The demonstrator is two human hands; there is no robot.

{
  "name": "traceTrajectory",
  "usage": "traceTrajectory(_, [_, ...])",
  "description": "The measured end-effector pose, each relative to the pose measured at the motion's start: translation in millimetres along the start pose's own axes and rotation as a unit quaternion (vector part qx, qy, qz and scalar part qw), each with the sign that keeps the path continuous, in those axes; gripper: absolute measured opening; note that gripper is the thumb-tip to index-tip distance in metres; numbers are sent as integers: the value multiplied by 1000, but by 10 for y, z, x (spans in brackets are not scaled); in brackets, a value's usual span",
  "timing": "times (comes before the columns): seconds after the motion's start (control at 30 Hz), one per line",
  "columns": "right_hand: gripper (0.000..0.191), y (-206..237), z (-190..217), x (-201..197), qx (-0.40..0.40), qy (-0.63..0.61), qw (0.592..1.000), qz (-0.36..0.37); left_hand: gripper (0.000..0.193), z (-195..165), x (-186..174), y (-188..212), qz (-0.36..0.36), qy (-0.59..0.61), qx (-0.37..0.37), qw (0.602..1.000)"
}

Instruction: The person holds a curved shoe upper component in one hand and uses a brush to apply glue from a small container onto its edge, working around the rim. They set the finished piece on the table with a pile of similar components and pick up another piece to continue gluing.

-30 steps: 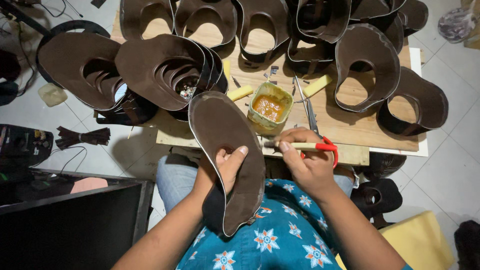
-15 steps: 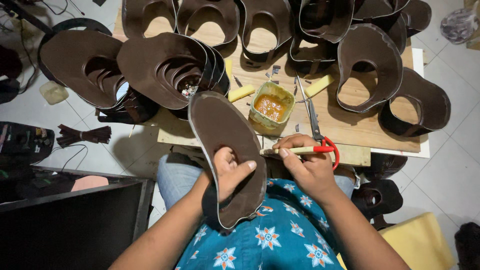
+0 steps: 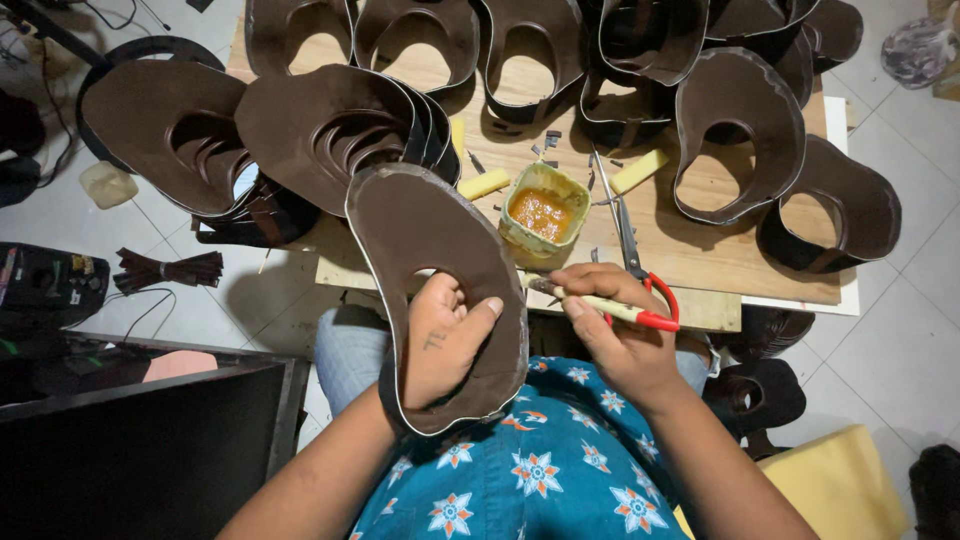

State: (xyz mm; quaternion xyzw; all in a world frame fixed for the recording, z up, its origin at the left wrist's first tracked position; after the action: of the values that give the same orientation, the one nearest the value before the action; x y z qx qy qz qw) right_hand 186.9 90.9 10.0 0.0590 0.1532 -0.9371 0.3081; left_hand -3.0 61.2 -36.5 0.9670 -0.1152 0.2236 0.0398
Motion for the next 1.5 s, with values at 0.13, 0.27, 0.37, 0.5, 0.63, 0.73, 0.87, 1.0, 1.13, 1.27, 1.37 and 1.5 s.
traceTrajectory(0.13, [10, -1, 20, 77, 8, 18, 999, 34, 22, -16, -23, -11, -24, -20, 6, 999])
traceTrajectory(0.27, [11, 15, 75, 67, 1, 29, 999, 17, 20, -6, -48, 12, -24, -72, -19, 997])
traceTrajectory(0.37, [13, -3, 139, 80, -20, 67, 997, 31, 21, -37, -31, 14, -5, -70, 10, 998])
traceTrajectory(0.5, [10, -23, 146, 101, -10, 56, 997, 57, 17, -9, -80, 12, -43, -104, -21, 993])
traceTrajectory(0.63, [15, 7, 177, 58, -27, 36, 999, 20, 16, -59, -70, -4, -52, -116, -29, 991])
traceTrajectory(0.73, [12, 17, 147, 131, -1, 94, 993, 65, 17, -171, -40, -5, -54, -153, -7, 987])
traceTrajectory(0.87, [12, 18, 95, 123, 9, 41, 998, 55, 20, -187, -28, 34, -46, -179, -46, 982])
traceTrajectory(1.0, [13, -59, 82, 45, -11, 35, 999, 18, 33, -158, 56, 6, 21, -54, -1, 998])
traceTrajectory(1.13, [12, -158, 81, -30, -27, 26, 999, -21, 42, -82, 138, 3, 74, 34, 0, 997])
traceTrajectory(1.27, [14, -201, 103, -37, -48, 0, 999, -25, 40, -61, 140, 33, 77, -21, -9, 997])
traceTrajectory(1.37, [14, -158, 97, -9, -18, 17, 1000, 4, 34, -29, 66, 33, 53, -62, -33, 996])
traceTrajectory(1.5, [12, -69, 145, 49, -17, 54, 998, 32, 27, -25, -6, -5, 27, -82, -19, 996])
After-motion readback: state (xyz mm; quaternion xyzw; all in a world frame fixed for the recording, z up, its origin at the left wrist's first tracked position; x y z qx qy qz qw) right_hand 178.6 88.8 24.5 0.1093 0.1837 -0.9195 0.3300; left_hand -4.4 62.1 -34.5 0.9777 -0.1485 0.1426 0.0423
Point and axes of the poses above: each hand's wrist, its own y-axis away from the middle knuckle, its own x-axis out of the palm, z = x × y, the point moved 7 cm from there along -y, towards the middle knuckle, and after that the axes turned 14 degrees about z, right-handed, at the moved point
